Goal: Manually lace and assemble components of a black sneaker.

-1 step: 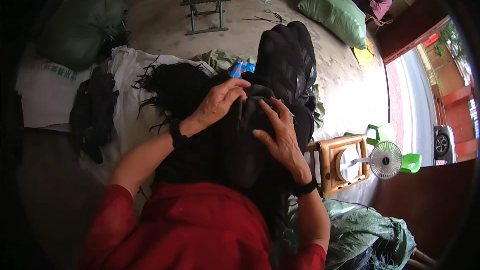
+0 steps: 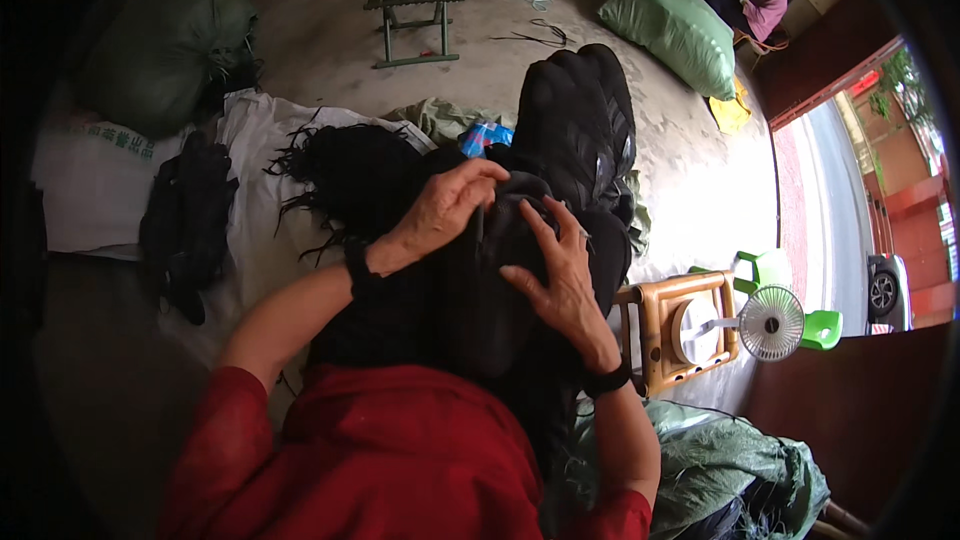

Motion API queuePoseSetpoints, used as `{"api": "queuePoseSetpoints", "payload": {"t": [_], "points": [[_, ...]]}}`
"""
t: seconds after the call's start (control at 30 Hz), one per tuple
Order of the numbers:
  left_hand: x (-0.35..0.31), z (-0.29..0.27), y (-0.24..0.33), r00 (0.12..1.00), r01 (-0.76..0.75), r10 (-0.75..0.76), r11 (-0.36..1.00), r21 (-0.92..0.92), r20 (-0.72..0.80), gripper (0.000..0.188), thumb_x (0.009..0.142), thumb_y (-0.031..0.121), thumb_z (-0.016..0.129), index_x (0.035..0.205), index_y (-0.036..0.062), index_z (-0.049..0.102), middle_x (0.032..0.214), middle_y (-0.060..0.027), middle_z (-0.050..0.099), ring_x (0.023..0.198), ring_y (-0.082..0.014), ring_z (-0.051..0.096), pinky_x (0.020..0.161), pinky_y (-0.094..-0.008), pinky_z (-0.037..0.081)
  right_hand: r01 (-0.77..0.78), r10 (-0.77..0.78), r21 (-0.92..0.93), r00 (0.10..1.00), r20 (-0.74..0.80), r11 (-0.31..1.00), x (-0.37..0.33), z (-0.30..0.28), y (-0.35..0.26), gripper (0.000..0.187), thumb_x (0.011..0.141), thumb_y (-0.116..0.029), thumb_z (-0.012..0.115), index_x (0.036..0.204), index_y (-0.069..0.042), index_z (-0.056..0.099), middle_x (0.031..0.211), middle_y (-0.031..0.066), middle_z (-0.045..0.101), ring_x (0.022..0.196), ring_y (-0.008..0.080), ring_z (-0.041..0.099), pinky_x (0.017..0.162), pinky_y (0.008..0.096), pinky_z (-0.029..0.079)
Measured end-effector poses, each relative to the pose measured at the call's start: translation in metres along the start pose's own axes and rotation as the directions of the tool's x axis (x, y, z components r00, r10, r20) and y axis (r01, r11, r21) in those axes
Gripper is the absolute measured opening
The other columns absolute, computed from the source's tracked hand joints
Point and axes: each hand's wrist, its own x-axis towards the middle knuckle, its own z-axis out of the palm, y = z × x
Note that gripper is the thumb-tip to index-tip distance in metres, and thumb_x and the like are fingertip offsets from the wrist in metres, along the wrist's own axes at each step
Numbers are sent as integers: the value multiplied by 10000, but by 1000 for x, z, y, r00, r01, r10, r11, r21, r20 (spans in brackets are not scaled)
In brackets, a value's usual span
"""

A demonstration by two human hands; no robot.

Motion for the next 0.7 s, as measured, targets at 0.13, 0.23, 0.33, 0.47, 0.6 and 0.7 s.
{"api": "queuePoseSetpoints", "payload": {"t": [0.13, 0.23, 0.33, 0.47, 0.6, 0.7], "points": [[13, 25, -3, 982, -174, 175, 985, 24, -65, 142, 975, 138, 554, 1013, 8, 597, 841, -119, 678, 799, -213, 687, 701, -309, 511, -47, 37, -137, 996, -77, 989, -13, 14, -12, 852, 741, -321, 793, 1467, -138, 386, 1463, 207, 304, 1347, 426, 322, 1097, 511, 305], [15, 31, -2, 996, -86, 86, 996, 7, 7, 161, 976, 166, 570, 969, 7, 597, 825, -109, 682, 801, -206, 685, 700, -310, 509, -104, 89, -159, 991, -96, 982, -23, 11, -18, 875, 717, -279, 811, 1459, -96, 386, 1438, 206, 339, 1327, 414, 355, 1096, 492, 315], [19, 37, 0, 995, -67, 57, 991, -115, -83, 222, 999, 231, 549, 935, 32, 623, 674, 8, 546, 643, -55, 509, 607, -240, 428, -84, 118, 185, 977, -178, 979, -26, 0, -13, 827, 731, -193, 804, 1441, -54, 402, 1340, 175, 470, 1280, 340, 439, 1083, 414, 349], [26, 25, 2, 979, 157, -188, 941, -299, -77, 334, 1017, 317, 498, 886, 47, 645, 601, 75, 415, 573, -17, 393, 561, -200, 343, -84, 118, 188, 977, -179, 979, -4, 2, -22, 751, 735, -159, 795, 1400, -57, 461, 1365, 160, 468, 1311, 336, 413, 1109, 446, 307], [17, 21, -1, 964, 173, -237, 899, -402, -116, 345, 1025, 309, 483, 854, 48, 632, 582, 83, 398, 553, -2, 361, 528, -194, 305, -6, -18, -112, 977, -213, 994, 7, 32, -24, 793, 725, -155, 781, 1429, -86, 423, 1372, 150, 461, 1344, 431, 326, 1128, 521, 219], [8, 22, 9, 946, 142, -247, 900, -412, -212, 347, 1032, 304, 472, 840, 52, 614, 574, 87, 391, 553, 12, 350, 516, -190, 293, -66, 37, -142, 979, -201, 988, 7, 38, -25, 881, 710, -156, 784, 1469, -74, 345, 1385, 154, 440, 1357, 449, 297, 1122, 543, 206]]}}
